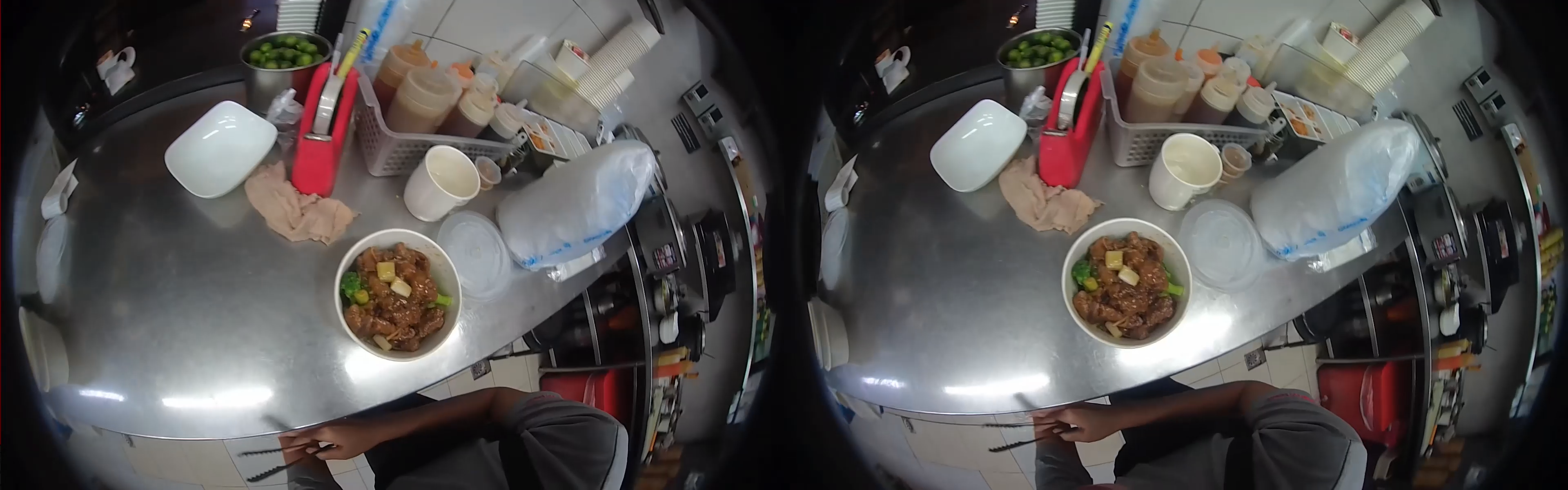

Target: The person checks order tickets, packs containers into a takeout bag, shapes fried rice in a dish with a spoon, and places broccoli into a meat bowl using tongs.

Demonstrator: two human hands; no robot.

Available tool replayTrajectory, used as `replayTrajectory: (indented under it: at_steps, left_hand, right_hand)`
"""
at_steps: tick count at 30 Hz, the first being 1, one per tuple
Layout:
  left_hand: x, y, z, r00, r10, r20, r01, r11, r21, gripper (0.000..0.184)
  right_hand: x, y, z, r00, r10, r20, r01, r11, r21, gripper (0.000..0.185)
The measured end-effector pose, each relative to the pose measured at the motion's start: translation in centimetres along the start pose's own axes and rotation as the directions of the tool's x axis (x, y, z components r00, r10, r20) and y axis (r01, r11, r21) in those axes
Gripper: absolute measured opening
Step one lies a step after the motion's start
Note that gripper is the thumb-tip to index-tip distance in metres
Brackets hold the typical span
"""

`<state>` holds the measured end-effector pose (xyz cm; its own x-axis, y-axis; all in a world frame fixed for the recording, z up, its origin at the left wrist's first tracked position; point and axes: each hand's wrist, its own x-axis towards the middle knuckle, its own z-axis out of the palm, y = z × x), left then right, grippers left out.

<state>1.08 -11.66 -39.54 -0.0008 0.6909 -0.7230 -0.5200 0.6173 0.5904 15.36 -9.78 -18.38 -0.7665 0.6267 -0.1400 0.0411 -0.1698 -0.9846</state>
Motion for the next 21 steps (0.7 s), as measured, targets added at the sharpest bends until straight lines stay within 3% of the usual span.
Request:
replayTrajectory:
  at_steps: [1, 4, 7, 9, 10, 11, 12, 13, 14, 15, 16, 17, 18, 19, 20, 21]
  left_hand:
    - [0.1, -0.2, -0.3, 1.000, 0.002, -0.010, -0.002, 1.000, 0.011, 0.036]
    - [-1.5, 0.3, -1.6, 0.999, 0.027, -0.045, -0.025, 0.998, 0.056, 0.036]
    - [-4.6, 1.2, -3.1, 0.996, 0.051, -0.073, -0.040, 0.989, 0.139, 0.036]
    - [-5.8, 2.2, -3.1, 0.995, 0.074, -0.064, -0.057, 0.971, 0.234, 0.036]
    - [-5.4, 3.0, -2.8, 0.992, 0.120, -0.028, -0.102, 0.929, 0.357, 0.036]
    - [-5.3, 4.1, -2.6, 0.982, 0.185, 0.028, -0.174, 0.846, 0.504, 0.036]
    - [-3.8, 5.8, -2.6, 0.929, 0.293, 0.225, -0.352, 0.518, 0.780, 0.036]
    - [-10.5, 8.3, -0.2, 0.783, 0.451, 0.428, -0.579, 0.278, 0.766, 0.033]
    - [-14.0, 10.1, -1.4, 0.804, 0.312, 0.506, -0.554, 0.085, 0.828, 0.026]
    - [-14.8, 11.8, -3.4, 0.844, 0.316, 0.434, -0.503, 0.181, 0.845, 0.024]
    - [-15.3, 13.1, -4.9, 0.877, 0.319, 0.359, -0.449, 0.278, 0.849, 0.022]
    - [-17.8, 17.2, 0.0, 0.803, 0.503, 0.320, -0.457, 0.175, 0.872, 0.021]
    - [-17.9, 20.4, 3.5, 0.787, 0.554, 0.271, -0.453, 0.223, 0.863, 0.023]
    - [-19.9, 24.1, 10.0, 0.725, 0.619, 0.303, -0.572, 0.296, 0.765, 0.026]
    - [-19.6, 26.3, 14.2, 0.659, 0.676, 0.329, -0.677, 0.344, 0.650, 0.031]
    - [-17.2, 28.4, 17.3, 0.689, 0.645, 0.330, -0.684, 0.430, 0.589, 0.037]
  right_hand:
    - [-0.2, -0.8, -0.1, 0.998, -0.051, -0.036, 0.053, 0.998, 0.035, 0.059]
    - [-1.0, -1.7, 1.1, 0.915, -0.363, -0.179, 0.343, 0.930, -0.130, 0.054]
    - [-3.6, -6.3, 1.1, 0.913, -0.363, -0.187, 0.358, 0.932, -0.063, 0.045]
    - [-6.5, -11.5, -0.6, 0.994, -0.101, -0.040, 0.106, 0.984, 0.146, 0.036]
    - [-8.1, -12.7, -0.1, 0.986, -0.070, -0.153, 0.113, 0.948, 0.298, 0.033]
    - [-9.7, -16.3, -1.2, 0.985, 0.136, -0.107, -0.094, 0.938, 0.332, 0.033]
    - [-11.6, -17.7, -1.8, 0.961, 0.256, -0.108, -0.197, 0.901, 0.385, 0.037]
    - [-13.2, -16.8, -1.7, 0.925, 0.261, -0.276, -0.188, 0.946, 0.263, 0.040]
    - [-14.4, -15.4, -1.4, 0.864, -0.059, -0.499, 0.097, 0.994, 0.051, 0.039]
    - [-16.5, -19.9, -2.6, 0.845, 0.069, -0.531, -0.041, 0.997, 0.063, 0.040]
    - [-18.2, -20.1, -3.6, 0.796, 0.082, -0.600, -0.125, 0.992, -0.030, 0.046]
    - [-19.8, -21.0, -4.1, 0.700, 0.018, -0.714, -0.127, 0.987, -0.100, 0.045]
    - [-21.0, -21.7, -4.8, 0.601, -0.064, -0.797, -0.147, 0.971, -0.189, 0.045]
    - [-22.1, -22.8, -5.3, 0.526, -0.037, -0.849, -0.182, 0.971, -0.155, 0.039]
    - [-22.7, -23.2, -5.9, 0.457, -0.176, -0.872, -0.184, 0.940, -0.287, 0.033]
    - [-23.1, -23.6, -6.4, 0.421, -0.146, -0.895, -0.209, 0.945, -0.252, 0.030]
